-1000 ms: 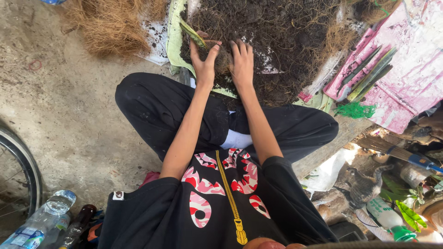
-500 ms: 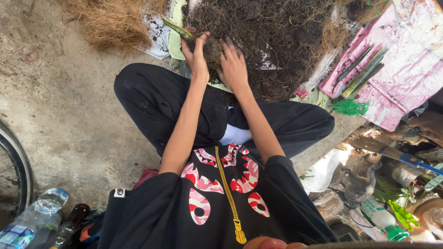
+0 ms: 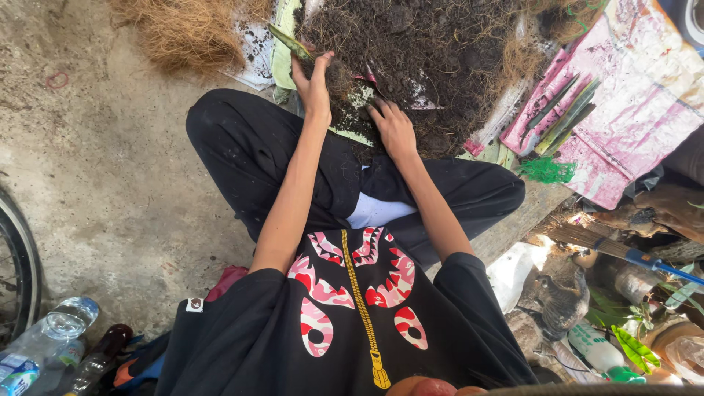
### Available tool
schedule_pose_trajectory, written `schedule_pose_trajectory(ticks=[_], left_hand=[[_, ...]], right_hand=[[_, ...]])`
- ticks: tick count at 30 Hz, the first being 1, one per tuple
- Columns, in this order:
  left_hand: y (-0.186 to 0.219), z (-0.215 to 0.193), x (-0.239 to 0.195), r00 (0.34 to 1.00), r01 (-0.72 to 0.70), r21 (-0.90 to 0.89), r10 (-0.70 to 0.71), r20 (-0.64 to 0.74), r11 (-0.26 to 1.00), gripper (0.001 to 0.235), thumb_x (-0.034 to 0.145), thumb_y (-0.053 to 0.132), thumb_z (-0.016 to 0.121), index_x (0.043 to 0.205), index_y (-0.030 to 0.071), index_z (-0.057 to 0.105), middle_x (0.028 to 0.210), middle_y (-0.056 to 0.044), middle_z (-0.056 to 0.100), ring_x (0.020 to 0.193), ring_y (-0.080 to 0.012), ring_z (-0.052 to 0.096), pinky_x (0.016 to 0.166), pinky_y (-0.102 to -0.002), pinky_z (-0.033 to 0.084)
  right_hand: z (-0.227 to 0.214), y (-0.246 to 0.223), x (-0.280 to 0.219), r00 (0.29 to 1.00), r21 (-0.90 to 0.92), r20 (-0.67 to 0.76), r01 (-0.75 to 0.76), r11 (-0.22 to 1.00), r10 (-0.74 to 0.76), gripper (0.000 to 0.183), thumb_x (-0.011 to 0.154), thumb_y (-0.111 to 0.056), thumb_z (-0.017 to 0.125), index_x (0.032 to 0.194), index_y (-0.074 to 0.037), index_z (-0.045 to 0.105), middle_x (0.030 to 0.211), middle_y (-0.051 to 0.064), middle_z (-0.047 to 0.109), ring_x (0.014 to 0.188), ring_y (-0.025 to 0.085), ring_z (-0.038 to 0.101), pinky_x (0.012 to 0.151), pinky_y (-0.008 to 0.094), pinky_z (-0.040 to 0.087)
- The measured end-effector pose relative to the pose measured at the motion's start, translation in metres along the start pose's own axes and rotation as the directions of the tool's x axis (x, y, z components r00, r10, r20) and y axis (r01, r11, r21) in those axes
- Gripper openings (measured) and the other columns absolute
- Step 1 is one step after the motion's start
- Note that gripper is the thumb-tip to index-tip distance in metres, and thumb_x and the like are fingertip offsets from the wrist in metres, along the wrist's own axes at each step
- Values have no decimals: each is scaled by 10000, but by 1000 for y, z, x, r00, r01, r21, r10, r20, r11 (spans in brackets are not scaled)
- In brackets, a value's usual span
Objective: The person sits on the ground and wraps a small plant's root ball with soil and fibrous material by hand. They then secure the wrapped root ball using a green string.
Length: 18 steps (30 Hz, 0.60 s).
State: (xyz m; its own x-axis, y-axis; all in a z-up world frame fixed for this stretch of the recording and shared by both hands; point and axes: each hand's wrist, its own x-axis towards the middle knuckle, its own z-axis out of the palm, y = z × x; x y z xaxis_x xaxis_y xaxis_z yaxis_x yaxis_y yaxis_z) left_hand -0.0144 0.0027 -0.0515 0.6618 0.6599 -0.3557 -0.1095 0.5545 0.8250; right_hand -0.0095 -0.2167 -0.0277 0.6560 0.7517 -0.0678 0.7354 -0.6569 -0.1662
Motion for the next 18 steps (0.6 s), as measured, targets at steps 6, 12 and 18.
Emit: schedule_pose_trajectory(ticks=[6,12,18], left_hand=[[-6,-1,1,999,49,9,-49,15,999,808,949,147,638,1588,-15,171,1180,-175,714,1147,-236,685,1183,-431,405],[-8,0,4,995,-38,-1,38,92,999,483,969,138,664,1391,-39,509,1265,-140,618,1153,-256,700,1215,-450,409],[-4,1,4,1000,10,130,-12,13,992,310,949,192,642,1237,77,657,1388,-103,605,1331,-186,517,1144,-441,254]], right_hand=[[-19,22,26,978,292,97,-204,934,184,277,850,-23,695,1126,-47,685,1017,170,694,969,355,688,879,453,571],[-69,12,59,921,553,-148,-225,802,360,199,957,-94,725,1151,-69,692,1073,144,720,988,317,712,873,420,564],[-66,-33,44,979,99,-183,-69,993,86,410,881,-227,761,1248,-62,684,1314,180,586,1210,334,526,905,500,494]])
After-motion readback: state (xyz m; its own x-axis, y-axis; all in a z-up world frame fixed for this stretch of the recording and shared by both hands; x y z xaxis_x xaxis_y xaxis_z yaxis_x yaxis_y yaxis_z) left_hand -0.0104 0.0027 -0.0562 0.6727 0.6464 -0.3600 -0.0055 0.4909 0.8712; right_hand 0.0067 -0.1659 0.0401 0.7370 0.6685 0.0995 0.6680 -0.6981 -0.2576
